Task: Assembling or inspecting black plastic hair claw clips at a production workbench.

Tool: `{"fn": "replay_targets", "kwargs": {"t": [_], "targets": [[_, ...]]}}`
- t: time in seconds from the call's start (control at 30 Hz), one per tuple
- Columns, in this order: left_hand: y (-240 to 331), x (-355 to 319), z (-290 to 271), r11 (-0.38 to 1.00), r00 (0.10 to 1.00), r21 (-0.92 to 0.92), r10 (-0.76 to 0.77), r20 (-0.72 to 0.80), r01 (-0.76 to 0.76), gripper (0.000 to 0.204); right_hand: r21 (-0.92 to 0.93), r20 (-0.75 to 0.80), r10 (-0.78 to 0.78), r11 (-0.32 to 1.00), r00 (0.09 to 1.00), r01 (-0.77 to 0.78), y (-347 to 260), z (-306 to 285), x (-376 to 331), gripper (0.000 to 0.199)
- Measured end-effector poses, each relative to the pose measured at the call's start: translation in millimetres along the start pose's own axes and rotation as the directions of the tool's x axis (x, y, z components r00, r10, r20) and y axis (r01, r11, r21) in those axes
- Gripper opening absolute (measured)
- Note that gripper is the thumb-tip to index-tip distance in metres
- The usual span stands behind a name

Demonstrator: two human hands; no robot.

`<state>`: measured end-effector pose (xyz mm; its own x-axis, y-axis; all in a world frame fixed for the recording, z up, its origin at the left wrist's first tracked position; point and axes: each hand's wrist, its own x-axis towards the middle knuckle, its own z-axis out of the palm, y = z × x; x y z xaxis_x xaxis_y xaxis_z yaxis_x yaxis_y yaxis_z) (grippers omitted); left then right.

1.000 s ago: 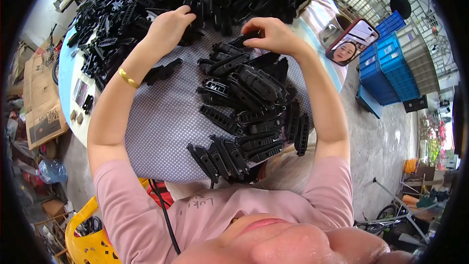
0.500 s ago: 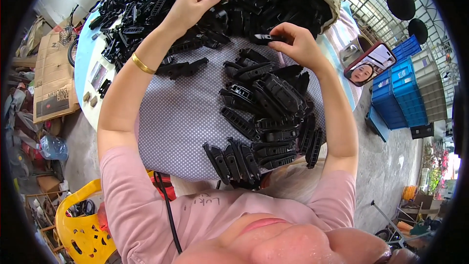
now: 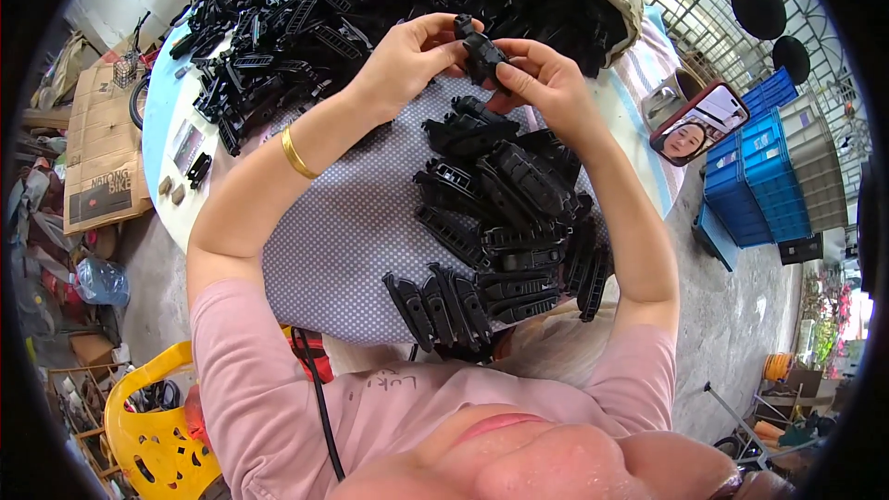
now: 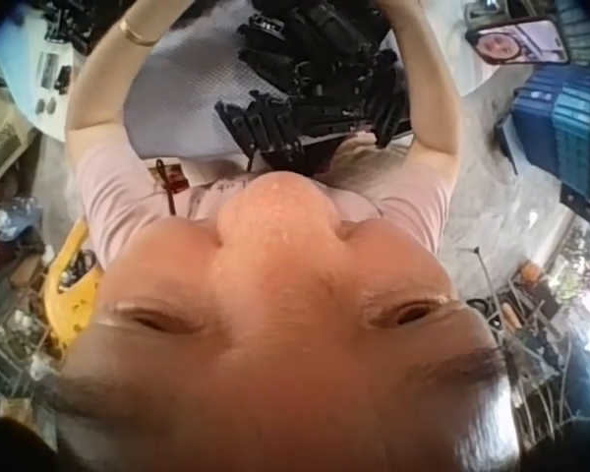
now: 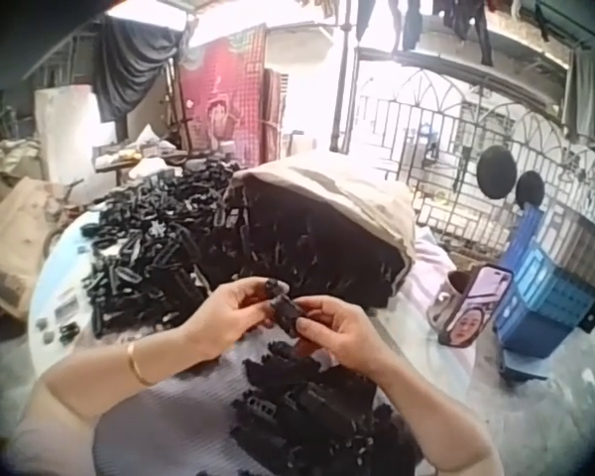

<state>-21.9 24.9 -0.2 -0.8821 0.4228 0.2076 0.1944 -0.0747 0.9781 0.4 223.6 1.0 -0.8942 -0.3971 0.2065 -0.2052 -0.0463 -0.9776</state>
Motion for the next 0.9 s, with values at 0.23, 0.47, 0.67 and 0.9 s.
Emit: {"fn": "replay_targets", "kwargs": {"t": [0.23, 0.47, 0.67, 0.9], "targets": [[3, -10, 11, 0.970, 0.985, 0.186, 0.166, -0.051, -0.154, 0.034, -0.087, -0.088, -0.056, 0.995, 0.995, 0.048, 7, 1, 1, 0.033], [12, -9, 10, 0.981, 0.992, 0.178, 0.097, -0.079, -0.082, 0.035, -0.378, -0.118, -0.155, 0.920, 0.981, 0.100, 4, 10, -4, 0.034], [8, -5, 3, 0.984, 0.990, 0.107, 0.139, 0.018, -0.141, 0.029, -0.697, 0.024, -0.491, 0.617, 0.871, 0.366, 6, -3, 6, 0.044], [15, -7, 7, 0.954, 0.969, 0.171, 0.243, 0.041, -0.247, 0.031, -0.706, -0.062, -0.324, 0.682, 0.944, 0.187, -6, 4, -5, 0.032]]}}
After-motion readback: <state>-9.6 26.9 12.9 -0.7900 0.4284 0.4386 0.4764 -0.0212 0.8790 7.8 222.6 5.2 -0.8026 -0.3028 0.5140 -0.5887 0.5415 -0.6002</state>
